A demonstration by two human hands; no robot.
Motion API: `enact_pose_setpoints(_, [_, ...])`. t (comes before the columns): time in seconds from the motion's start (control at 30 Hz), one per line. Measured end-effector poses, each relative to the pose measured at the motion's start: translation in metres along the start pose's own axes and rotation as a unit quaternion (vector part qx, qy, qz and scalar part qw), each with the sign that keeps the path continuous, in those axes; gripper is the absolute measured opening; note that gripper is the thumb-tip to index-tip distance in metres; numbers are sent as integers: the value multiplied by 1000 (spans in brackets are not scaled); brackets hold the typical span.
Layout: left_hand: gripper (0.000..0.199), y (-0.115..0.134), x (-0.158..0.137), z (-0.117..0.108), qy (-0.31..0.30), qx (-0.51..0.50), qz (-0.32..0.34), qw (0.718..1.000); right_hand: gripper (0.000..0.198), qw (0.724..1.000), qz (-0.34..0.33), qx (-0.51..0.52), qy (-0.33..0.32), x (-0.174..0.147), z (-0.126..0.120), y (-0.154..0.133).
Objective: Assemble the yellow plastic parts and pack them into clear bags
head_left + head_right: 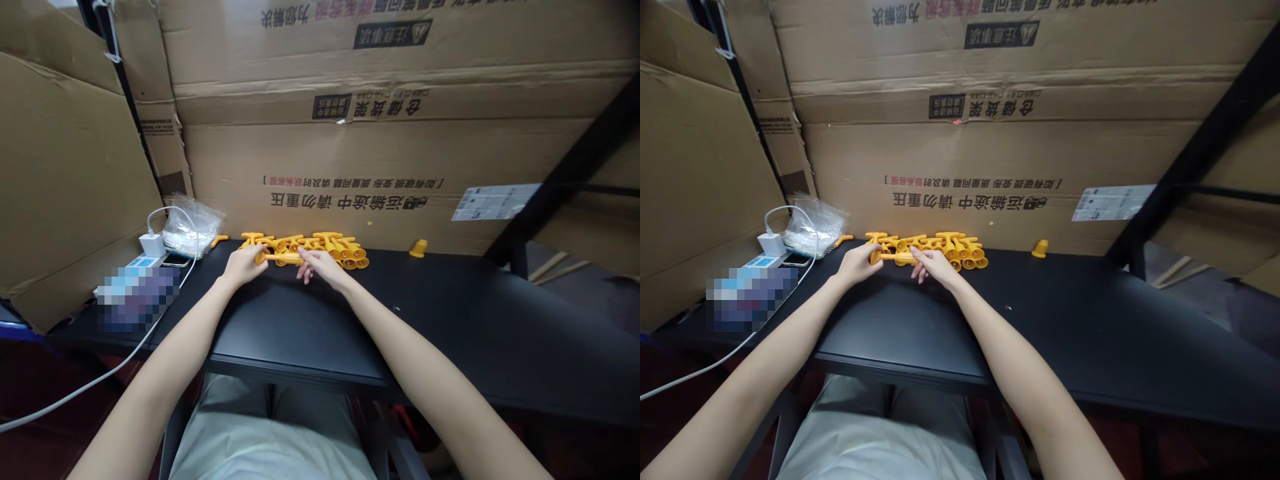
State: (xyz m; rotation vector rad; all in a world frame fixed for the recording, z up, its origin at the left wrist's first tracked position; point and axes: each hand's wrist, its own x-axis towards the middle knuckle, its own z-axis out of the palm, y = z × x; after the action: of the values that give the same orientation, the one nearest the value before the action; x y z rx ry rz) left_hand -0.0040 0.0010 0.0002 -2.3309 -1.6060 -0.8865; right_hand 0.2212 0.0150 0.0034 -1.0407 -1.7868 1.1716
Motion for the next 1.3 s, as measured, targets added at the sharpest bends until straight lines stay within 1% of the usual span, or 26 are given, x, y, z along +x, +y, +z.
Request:
enact_pose_setpoints(0.17, [28,4,0,0,2,2,-4,1000,66,997,67,1,34,-3,7,-7])
enact_pose_setpoints(0.37, [28,6,0,-1,-12,5,-30,999,69,995,88,-6,49,1,7,-3])
enact_pose_setpoints(0.47, [27,5,1,-1,-19,2,-46,999,63,995,80,-9,64,5,5,1])
enact_pose_setpoints(0.57, [30,2,2,0,-26,-6,-47,999,43,996,38,-8,83,6,3,4])
enact_pose_setpoints(0.6, [32,1,2,0,-28,-8,-45,999,39,996,19,-6,86,6,2,5])
enact_pose_setpoints(0.67, [35,0,2,0,-33,-13,-42,998,41,996,-7,-4,91,5,1,7])
enact_pose_setpoints(0.73, [36,-1,2,1,-38,-17,-39,998,41,995,-16,-2,94,5,1,9])
enact_pose_setpoints(1.03, [36,-4,0,3,-35,-39,-13,999,37,994,3,11,108,7,-1,13])
enact_pose_setpoints(1.3, [34,-4,1,2,-33,-41,-14,999,36,994,4,14,110,6,0,12])
